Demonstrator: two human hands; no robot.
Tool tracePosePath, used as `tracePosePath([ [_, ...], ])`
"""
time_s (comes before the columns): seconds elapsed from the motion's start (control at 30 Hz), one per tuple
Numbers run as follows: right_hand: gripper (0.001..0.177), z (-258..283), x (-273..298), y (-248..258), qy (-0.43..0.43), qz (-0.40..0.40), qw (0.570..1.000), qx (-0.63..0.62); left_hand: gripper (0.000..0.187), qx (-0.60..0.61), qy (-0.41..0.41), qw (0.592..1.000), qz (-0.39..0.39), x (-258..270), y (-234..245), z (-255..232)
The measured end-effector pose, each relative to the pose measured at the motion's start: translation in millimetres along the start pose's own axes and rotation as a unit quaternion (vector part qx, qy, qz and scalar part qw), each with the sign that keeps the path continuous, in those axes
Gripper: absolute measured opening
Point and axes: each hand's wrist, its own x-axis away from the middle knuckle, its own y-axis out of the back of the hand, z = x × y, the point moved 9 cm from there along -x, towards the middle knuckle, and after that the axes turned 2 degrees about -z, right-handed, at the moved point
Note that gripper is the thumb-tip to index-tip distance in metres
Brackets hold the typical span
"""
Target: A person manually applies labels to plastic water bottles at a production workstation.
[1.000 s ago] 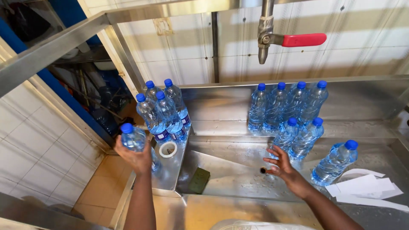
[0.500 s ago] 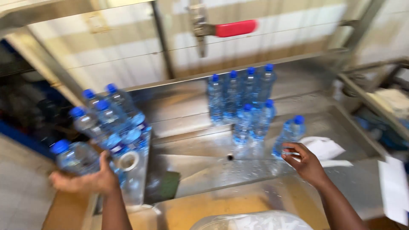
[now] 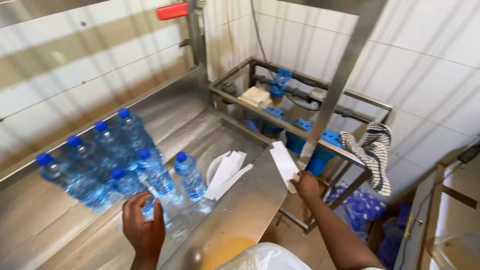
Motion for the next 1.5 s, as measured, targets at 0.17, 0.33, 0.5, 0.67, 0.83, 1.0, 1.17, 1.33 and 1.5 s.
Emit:
tracePosePath([
  [0.17, 0.079, 15.9, 43.8, 21.4, -0.162, 0.088, 0.982, -0.046, 0.014, 0.062, -0.083, 0.993, 0.049, 6.0, -68.6, -63.2],
  [0.33, 0.11, 39.2, 45.2, 23.3, -0.103, 0.058, 0.991, 0.056, 0.021, 0.035, -0.038, 0.991, 0.126, 17.8, -119.6, -79.8],
  [0.5, 0.069, 48.4, 34.1, 16.2, -0.094, 0.088, 0.991, 0.044, 0.018, 0.05, -0.059, 0.989, 0.123, 16.2, -131.9, -94.9],
  [0.67, 0.027, 32.7, 21.3, 14.1, -0.145, 0.12, 0.982, -0.016, 0.018, 0.051, -0.055, 0.988, 0.132, 19.0, -134.3, -94.1],
  [0.83, 0.031, 27.0, 17.9, 25.0, -0.179, 0.099, 0.978, -0.047, 0.019, 0.047, -0.034, 0.988, 0.141, 22.2, -130.7, -86.6],
  [1.0, 0.052, -18.0, -1.8, -5.8, -0.248, 0.108, 0.962, -0.042, 0.02, 0.037, -0.032, 0.987, 0.153, 20.0, -130.8, -85.5],
  [1.17, 0.039, -20.4, 15.8, -0.6, -0.395, 0.104, 0.868, -0.282, 0.017, 0.058, -0.096, 0.982, 0.153, 6.6, -141.5, -109.7],
  [1.33, 0.037, -38.9, -25.1, -3.4, -0.269, 0.015, 0.94, -0.211, 0.017, 0.16, -0.039, 0.968, 0.191, 8.8, -164.3, -122.5],
  [1.5, 0.018, 11.7, -24.1, 53.4, -0.161, -0.03, 0.971, -0.176, 0.016, 0.202, 0.235, 0.911, 0.271, 29.8, -209.2, -91.7],
])
